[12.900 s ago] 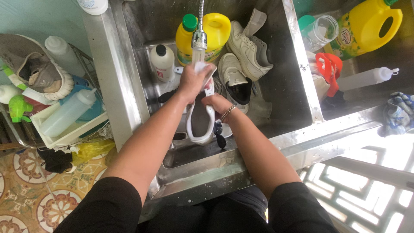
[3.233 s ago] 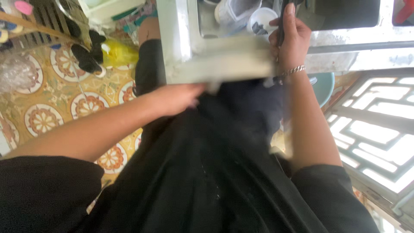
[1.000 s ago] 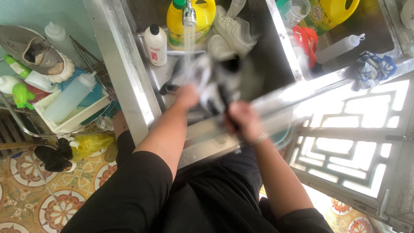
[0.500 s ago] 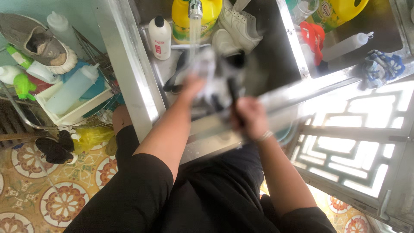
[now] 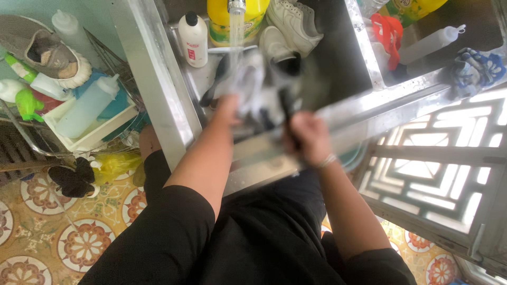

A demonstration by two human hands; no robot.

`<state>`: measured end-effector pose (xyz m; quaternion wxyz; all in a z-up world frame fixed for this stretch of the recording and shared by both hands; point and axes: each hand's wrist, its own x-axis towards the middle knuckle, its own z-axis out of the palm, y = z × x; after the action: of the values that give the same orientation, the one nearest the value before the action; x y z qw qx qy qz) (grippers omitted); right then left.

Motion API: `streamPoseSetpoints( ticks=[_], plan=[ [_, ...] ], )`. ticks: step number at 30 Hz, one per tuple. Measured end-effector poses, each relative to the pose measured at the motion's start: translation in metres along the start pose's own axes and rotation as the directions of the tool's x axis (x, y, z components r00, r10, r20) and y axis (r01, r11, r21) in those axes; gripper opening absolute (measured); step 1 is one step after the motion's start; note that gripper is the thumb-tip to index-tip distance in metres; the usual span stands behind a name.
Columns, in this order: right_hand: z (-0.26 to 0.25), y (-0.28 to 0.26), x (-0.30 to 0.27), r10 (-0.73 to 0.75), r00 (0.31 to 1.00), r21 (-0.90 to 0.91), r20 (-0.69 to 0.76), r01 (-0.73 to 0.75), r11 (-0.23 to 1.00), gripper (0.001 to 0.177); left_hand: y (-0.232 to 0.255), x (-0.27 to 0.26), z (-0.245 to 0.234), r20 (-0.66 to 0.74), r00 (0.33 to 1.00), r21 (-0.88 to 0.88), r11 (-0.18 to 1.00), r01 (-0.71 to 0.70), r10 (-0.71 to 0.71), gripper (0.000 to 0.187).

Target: The person scrubs a white sneaker with a brush, rinses it under running water, removes the laces, and then scrubs and rinses the laces separately. The person then scrubs and rinses the shoe again.

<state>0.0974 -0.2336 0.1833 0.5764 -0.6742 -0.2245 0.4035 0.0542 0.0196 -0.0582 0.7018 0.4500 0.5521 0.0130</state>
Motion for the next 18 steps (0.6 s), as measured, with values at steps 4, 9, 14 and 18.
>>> streamPoseSetpoints(
  ticks=[4, 9, 14, 18],
  plan=[
    [0.001, 0.000, 0.003, 0.040, 0.997, 0.074, 0.060, -0.045, 0.996, 0.041, -0.029, 0.030, -0.003, 0.114, 0.988, -0.159, 0.980, 0.121, -0.104, 0.043],
    [0.002, 0.001, 0.003, 0.062, 0.995, 0.074, 0.082, -0.068, 0.995, 0.041, -0.039, 0.055, -0.006, 0.180, 0.976, -0.199, 0.968, 0.156, -0.121, 0.049],
    [0.002, 0.000, 0.002, 0.014, 1.000, 0.032, 0.010, -0.014, 0.999, 0.043, -0.043, 0.064, -0.006, 0.228, 0.966, -0.229, 0.957, 0.178, -0.125, 0.054],
    [0.001, 0.001, 0.003, 0.023, 0.998, 0.006, 0.065, -0.023, 1.000, 0.045, -0.045, 0.067, -0.001, 0.251, 0.961, -0.263, 0.946, 0.187, -0.120, 0.059]
  ],
)
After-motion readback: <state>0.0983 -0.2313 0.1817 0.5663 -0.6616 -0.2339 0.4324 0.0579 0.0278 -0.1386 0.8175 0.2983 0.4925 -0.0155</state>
